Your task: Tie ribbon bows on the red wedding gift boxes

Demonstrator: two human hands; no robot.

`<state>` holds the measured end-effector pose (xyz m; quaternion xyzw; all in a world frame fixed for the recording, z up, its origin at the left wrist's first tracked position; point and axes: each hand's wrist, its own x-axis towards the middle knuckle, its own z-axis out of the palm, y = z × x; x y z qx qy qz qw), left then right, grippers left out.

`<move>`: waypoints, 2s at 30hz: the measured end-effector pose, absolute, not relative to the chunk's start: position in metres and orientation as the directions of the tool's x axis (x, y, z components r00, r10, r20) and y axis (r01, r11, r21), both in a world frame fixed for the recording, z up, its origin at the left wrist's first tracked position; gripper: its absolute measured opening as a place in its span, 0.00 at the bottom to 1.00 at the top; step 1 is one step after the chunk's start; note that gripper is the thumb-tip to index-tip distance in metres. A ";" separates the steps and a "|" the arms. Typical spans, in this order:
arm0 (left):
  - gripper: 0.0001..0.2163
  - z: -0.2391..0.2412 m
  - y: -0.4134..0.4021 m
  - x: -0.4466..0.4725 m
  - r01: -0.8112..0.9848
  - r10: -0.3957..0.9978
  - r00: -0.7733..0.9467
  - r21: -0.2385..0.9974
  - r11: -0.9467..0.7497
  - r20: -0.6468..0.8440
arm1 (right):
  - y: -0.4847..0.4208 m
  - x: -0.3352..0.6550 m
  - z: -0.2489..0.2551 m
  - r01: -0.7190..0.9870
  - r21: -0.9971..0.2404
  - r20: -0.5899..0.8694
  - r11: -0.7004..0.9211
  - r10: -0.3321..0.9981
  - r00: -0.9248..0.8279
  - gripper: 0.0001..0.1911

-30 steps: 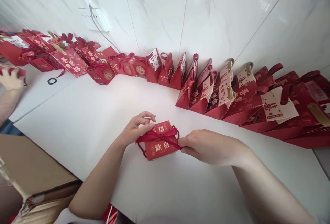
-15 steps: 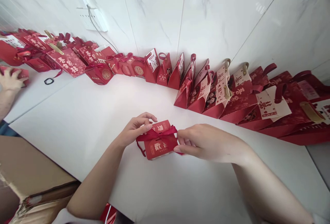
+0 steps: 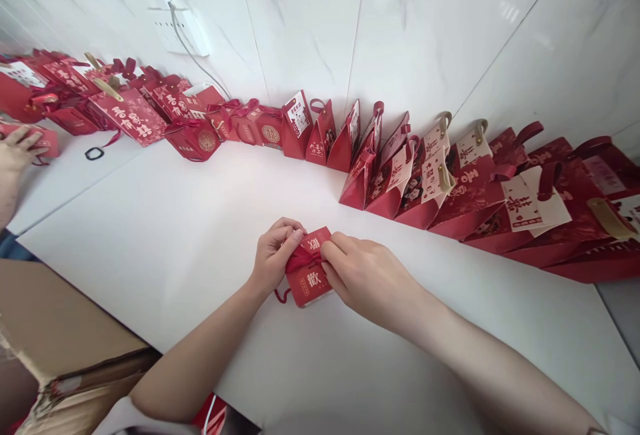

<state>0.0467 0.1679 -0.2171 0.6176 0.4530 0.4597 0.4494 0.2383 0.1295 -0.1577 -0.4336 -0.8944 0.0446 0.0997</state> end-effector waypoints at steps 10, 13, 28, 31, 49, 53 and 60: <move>0.22 -0.216 0.170 0.044 0.244 0.965 0.172 0.940 -0.238 0.199 | 0.141 0.243 -0.154 0.728 -0.442 0.068 0.524 0.829 -0.555 0.09; 0.22 -0.216 0.172 0.041 0.283 0.959 0.190 0.924 -0.259 0.211 | 0.143 0.245 -0.152 0.697 -0.527 0.032 0.486 0.831 -0.555 0.11; 0.22 -0.215 0.181 0.031 0.141 0.933 0.347 0.978 -0.151 0.094 | 0.138 0.246 -0.146 0.822 -0.392 -0.027 0.414 0.888 -0.460 0.14; 0.24 -0.216 0.182 0.030 0.063 0.945 0.317 0.993 -0.103 0.078 | 0.135 0.248 -0.144 0.811 -0.427 -0.026 0.399 0.891 -0.452 0.16; 0.21 -0.217 0.174 0.040 0.094 0.968 0.215 0.983 -0.155 0.132 | 0.132 0.239 -0.158 0.760 -0.517 0.025 0.394 0.894 -0.447 0.07; 0.22 -0.218 0.172 0.042 0.111 0.967 0.220 0.981 -0.158 0.131 | 0.134 0.241 -0.156 0.703 -0.666 -0.062 0.251 0.920 -0.388 0.06; 0.22 -0.218 0.172 0.044 0.120 0.960 0.233 0.975 -0.186 0.155 | 0.132 0.246 -0.156 0.595 -0.737 -0.001 0.321 0.879 -0.476 0.09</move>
